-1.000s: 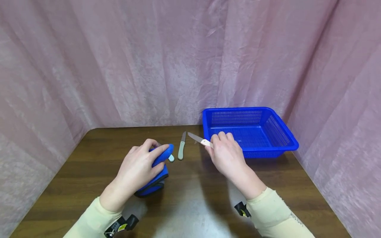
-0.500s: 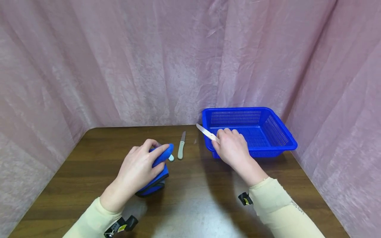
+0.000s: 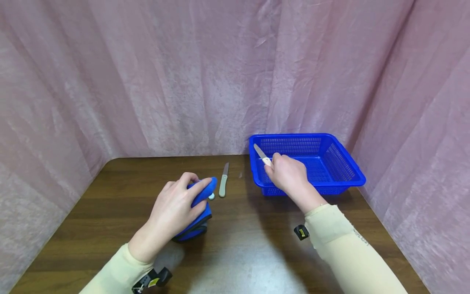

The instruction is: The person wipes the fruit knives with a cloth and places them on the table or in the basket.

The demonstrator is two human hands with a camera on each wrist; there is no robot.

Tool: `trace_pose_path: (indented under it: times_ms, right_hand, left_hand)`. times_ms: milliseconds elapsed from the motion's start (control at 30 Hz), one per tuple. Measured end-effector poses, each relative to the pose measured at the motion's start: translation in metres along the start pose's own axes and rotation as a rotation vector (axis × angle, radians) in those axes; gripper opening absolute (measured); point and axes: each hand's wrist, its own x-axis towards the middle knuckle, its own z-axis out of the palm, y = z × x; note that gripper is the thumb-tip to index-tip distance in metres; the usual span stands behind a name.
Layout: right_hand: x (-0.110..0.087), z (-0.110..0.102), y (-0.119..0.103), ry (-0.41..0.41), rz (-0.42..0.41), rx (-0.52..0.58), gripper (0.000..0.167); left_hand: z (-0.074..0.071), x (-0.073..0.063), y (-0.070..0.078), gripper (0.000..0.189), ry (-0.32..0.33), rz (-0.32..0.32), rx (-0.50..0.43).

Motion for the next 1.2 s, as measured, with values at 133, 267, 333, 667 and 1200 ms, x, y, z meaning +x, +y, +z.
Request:
trace_pose_path:
  times_ms: [133, 267, 333, 667, 1200]
  right_hand:
    - [0.008, 0.003, 0.002, -0.04, 0.021, -0.016, 0.031]
    - [0.016, 0.006, 0.005, -0.079, 0.042, -0.035, 0.033]
    - [0.019, 0.008, 0.007, -0.096, 0.05, -0.046, 0.033]
    - [0.035, 0.011, 0.012, -0.195, 0.08, -0.093, 0.037]
    - [0.062, 0.016, 0.017, -0.325, 0.137, -0.16, 0.039]
  left_hand:
    - [0.003, 0.001, 0.0, 0.053, 0.002, 0.001, 0.002]
    - [0.005, 0.001, 0.0, 0.053, -0.004, 0.01, 0.007]
    - [0.006, 0.001, 0.001, 0.053, -0.006, 0.013, 0.011]
    - [0.006, 0.001, 0.001, 0.053, -0.007, 0.015, 0.019]
    - [0.001, -0.002, 0.0, 0.052, 0.003, 0.011, 0.03]
